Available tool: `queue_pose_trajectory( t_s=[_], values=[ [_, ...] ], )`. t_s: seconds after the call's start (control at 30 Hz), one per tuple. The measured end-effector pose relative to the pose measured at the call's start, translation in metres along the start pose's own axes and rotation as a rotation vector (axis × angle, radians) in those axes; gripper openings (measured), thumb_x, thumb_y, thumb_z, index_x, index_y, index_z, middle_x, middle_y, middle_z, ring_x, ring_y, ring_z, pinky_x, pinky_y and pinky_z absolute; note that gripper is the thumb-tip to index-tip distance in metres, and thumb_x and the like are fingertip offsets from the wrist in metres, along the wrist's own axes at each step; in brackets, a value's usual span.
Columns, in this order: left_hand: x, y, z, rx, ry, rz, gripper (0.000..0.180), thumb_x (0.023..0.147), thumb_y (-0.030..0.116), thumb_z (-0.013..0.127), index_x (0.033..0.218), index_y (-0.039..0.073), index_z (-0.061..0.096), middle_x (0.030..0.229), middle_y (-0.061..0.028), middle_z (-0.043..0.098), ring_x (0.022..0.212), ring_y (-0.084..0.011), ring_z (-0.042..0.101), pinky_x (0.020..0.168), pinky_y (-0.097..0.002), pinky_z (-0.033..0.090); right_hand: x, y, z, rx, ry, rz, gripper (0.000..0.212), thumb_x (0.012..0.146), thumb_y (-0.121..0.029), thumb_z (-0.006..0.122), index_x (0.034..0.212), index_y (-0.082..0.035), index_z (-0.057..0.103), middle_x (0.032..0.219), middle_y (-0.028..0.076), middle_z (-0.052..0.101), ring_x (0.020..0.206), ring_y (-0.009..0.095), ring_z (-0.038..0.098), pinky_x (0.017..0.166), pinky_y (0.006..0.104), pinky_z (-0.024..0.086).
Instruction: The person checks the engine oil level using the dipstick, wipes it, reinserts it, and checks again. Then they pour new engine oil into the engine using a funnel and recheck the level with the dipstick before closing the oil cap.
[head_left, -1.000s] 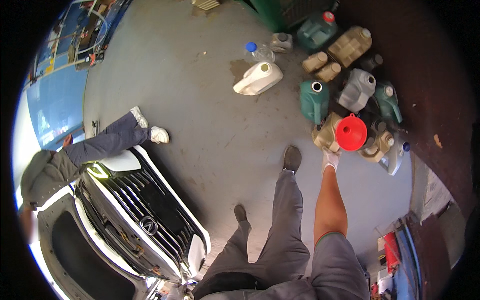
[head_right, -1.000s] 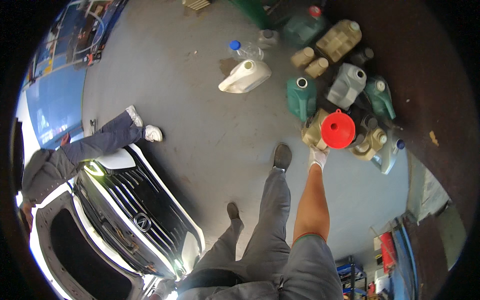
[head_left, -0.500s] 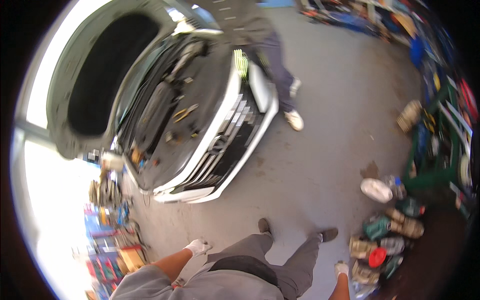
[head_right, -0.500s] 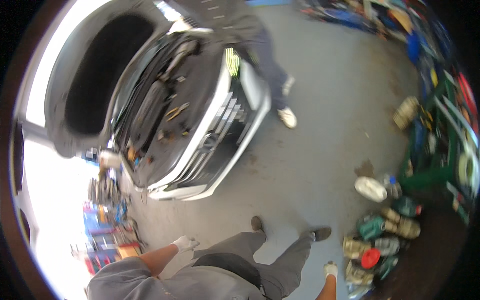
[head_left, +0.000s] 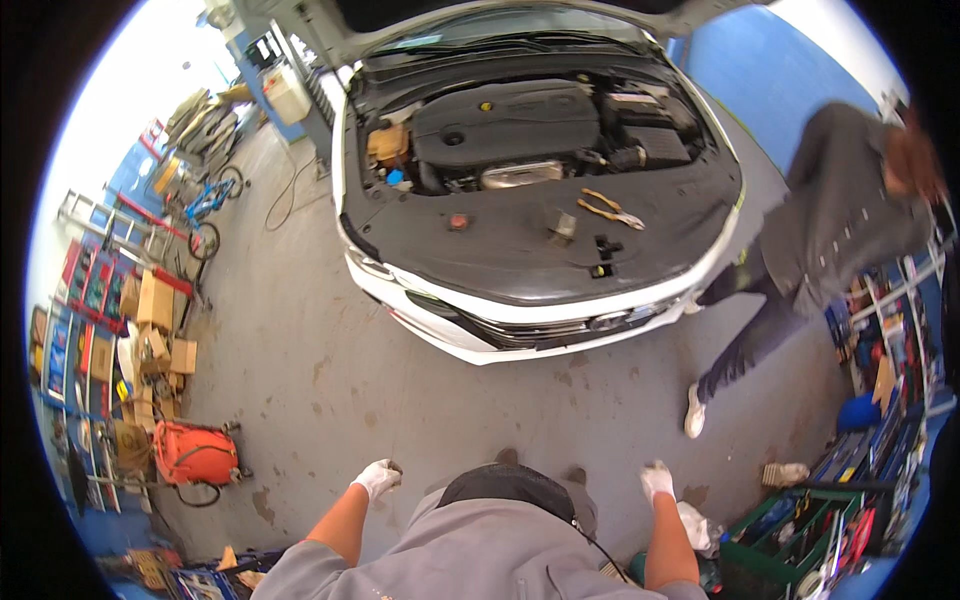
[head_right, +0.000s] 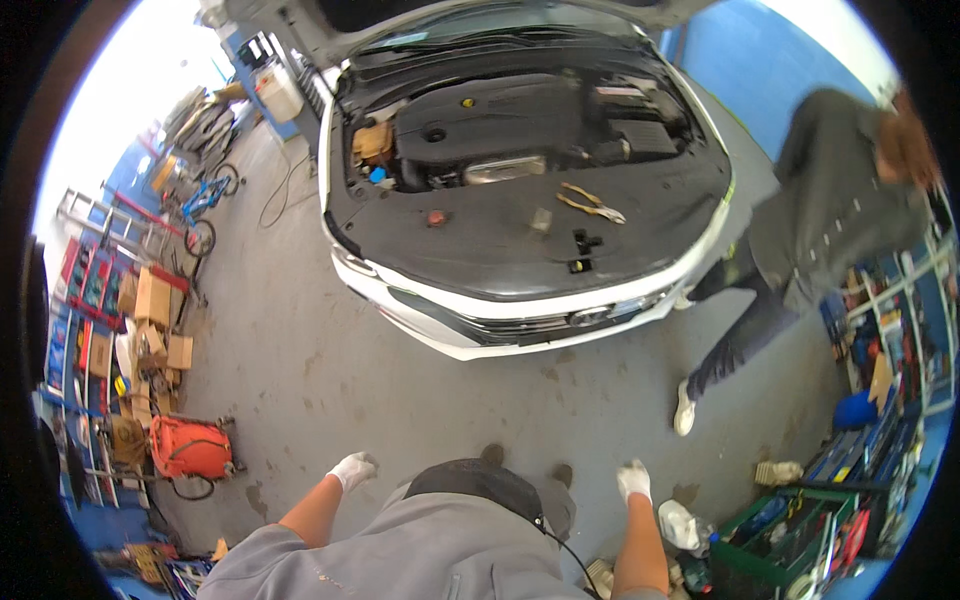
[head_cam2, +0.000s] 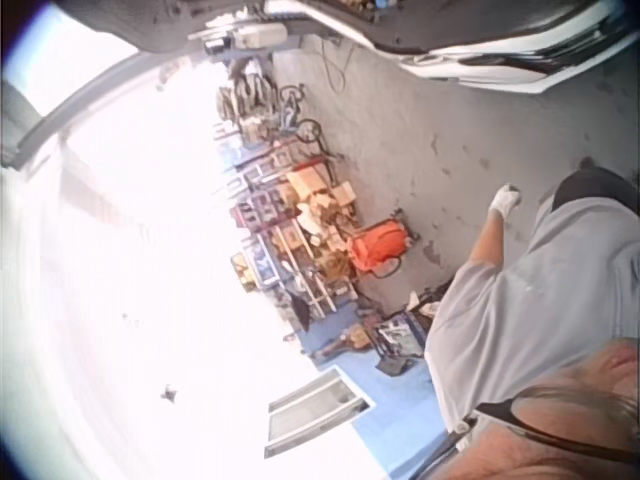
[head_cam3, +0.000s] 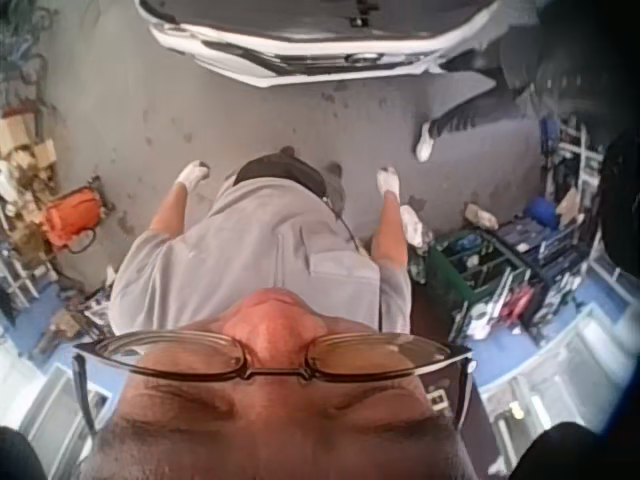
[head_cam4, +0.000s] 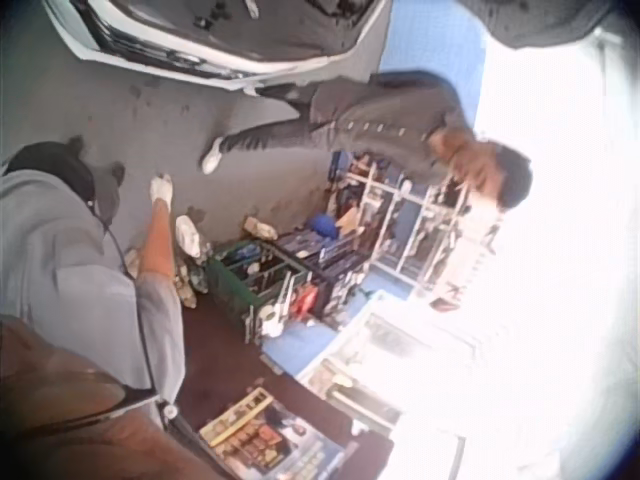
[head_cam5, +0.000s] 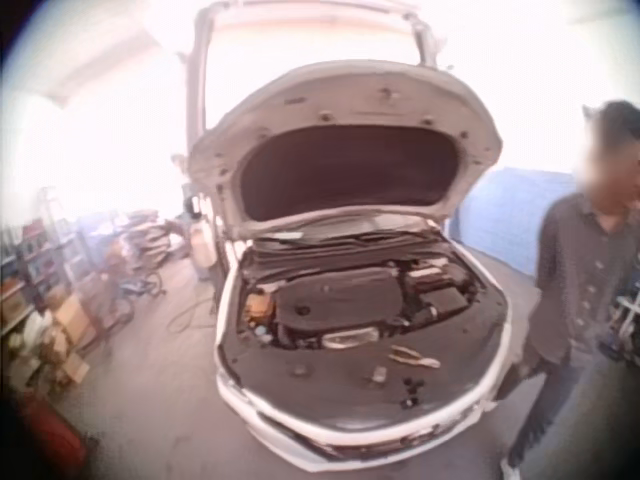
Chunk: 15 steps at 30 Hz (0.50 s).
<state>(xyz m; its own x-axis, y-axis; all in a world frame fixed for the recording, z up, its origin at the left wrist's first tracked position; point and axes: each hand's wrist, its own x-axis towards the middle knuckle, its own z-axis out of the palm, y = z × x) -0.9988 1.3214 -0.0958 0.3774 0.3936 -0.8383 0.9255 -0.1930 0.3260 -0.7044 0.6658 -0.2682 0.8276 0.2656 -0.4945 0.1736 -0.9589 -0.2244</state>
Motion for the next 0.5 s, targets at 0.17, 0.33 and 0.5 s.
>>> queue_pose_trajectory(
  t_s=[0.17, 0.33, 0.5],
  values=[
    [0.004, -0.069, 0.012, -0.297, 0.102, -0.181, 0.032, 0.090, 0.006, 0.062, 0.121, 0.004, 0.070, 0.093, -0.0131, 0.077, 0.082, -0.0224, 0.076, 0.071, -0.0366, 0.062, 0.134, -0.204, -0.117, -0.372, 0.085, -0.621, 0.027, 0.089, -0.017, 0.063, 0.112, -0.006, 0.071, 0.135, 0.019, 0.066, 0.133, 0.031, 0.058, 0.111, 0.0405, 0.050],
    [-0.011, -0.100, 0.044, -0.306, 0.107, -0.257, 0.033, 0.094, 0.002, 0.057, 0.126, 0.000, 0.065, 0.103, -0.0194, 0.075, 0.085, -0.0287, 0.076, 0.073, -0.0425, 0.064, 0.203, -0.420, -0.218, 0.187, 0.089, -0.463, 0.073, 0.090, -0.017, 0.067, 0.158, -0.013, 0.040, 0.146, 0.024, 0.054, 0.133, 0.045, 0.054, 0.114, 0.0483, 0.045],
    [-0.014, -0.059, 0.020, -0.133, 0.076, -0.281, 0.036, 0.095, -0.002, 0.055, 0.128, 0.002, 0.068, 0.105, -0.0156, 0.076, 0.095, -0.0249, 0.073, 0.083, -0.0391, 0.060, 0.299, -0.586, -0.270, 0.002, 0.324, -0.652, 0.071, 0.089, -0.010, 0.061, 0.157, -0.016, 0.040, 0.148, 0.018, 0.051, 0.124, 0.042, 0.060, 0.102, 0.0532, 0.052]
  ],
)
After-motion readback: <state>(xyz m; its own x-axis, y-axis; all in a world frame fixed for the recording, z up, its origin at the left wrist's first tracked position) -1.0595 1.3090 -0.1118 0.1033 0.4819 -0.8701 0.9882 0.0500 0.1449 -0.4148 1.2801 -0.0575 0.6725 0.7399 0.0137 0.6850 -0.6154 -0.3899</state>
